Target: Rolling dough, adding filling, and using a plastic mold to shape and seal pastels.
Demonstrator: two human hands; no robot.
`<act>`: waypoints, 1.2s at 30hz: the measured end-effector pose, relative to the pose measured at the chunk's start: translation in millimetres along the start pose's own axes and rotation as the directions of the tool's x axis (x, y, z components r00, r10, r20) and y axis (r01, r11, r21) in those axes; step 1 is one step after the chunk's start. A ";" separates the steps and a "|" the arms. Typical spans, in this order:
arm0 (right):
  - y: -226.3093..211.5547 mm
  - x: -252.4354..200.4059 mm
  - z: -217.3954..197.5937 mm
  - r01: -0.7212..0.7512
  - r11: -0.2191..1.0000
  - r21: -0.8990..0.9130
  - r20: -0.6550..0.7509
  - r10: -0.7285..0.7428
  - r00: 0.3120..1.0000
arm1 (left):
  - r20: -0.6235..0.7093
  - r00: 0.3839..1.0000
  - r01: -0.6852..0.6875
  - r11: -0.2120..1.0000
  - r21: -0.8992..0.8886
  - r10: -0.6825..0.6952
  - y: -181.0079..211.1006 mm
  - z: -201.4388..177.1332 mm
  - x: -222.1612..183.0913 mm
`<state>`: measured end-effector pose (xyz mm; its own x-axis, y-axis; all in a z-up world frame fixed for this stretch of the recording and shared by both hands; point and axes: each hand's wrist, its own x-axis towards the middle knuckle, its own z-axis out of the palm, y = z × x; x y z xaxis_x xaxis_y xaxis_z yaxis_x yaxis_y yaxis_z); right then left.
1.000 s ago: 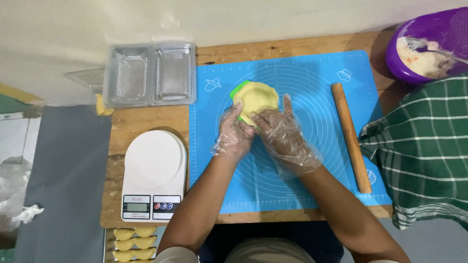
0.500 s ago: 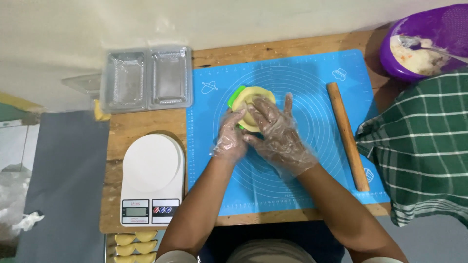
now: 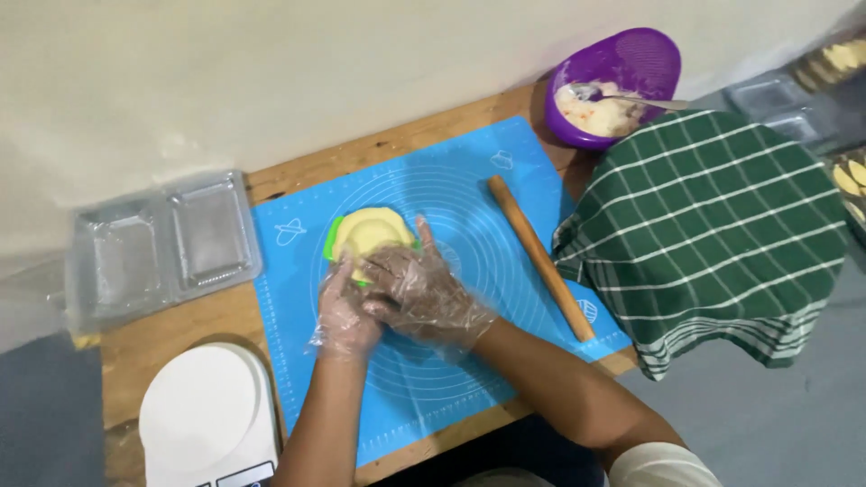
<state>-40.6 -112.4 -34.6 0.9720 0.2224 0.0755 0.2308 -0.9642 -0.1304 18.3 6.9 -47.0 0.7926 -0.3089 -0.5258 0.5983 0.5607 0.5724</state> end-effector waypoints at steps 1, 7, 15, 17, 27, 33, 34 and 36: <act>1.9 -1.8 0.9 -0.013 1.000 -0.008 -0.005 0.013 1.000 | 0.014 1.000 0.006 1.000 0.004 -0.006 -0.7 1.1 -2.3; 5.4 -3.9 10.6 0.076 0.996 0.044 -0.254 -0.063 0.965 | 0.083 0.996 0.046 0.993 -0.112 -0.037 14.4 8.3 -1.2; 8.0 -3.5 0.1 0.058 0.971 0.231 -0.674 0.117 0.730 | 0.066 0.992 -0.095 0.975 -0.199 0.110 11.6 13.0 -9.1; 7.7 3.3 -22.9 0.084 0.922 0.377 -0.678 0.213 0.704 | 0.084 0.991 -0.085 0.966 -0.243 0.108 16.6 20.5 -18.6; 131.5 1.4 -235.7 -0.337 0.826 0.452 -0.689 0.563 0.455 | 0.102 0.994 -0.007 0.954 -0.299 0.039 24.5 3.6 -19.4; 249.1 -30.2 -200.5 -0.702 0.681 0.209 -0.243 0.731 0.637 | 0.045 0.993 -0.105 0.990 -0.096 0.110 27.3 27.4 -29.4; 263.4 -28.4 -196.9 -0.690 0.696 0.202 -0.256 0.717 0.648 | 0.049 0.991 -0.119 0.987 -0.112 0.125 28.1 27.9 -31.2; 291.2 -27.0 -184.3 -0.789 0.612 -0.051 0.030 0.790 0.612 | 0.110 0.964 -0.234 0.968 -0.087 0.243 29.3 25.8 -36.3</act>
<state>-7.7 -425.8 107.6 0.7784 -0.6218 -0.0863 -0.6277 -0.7734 -0.0889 10.1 14.6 5.1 0.9223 -0.2462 -0.2980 0.3834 0.6818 0.6230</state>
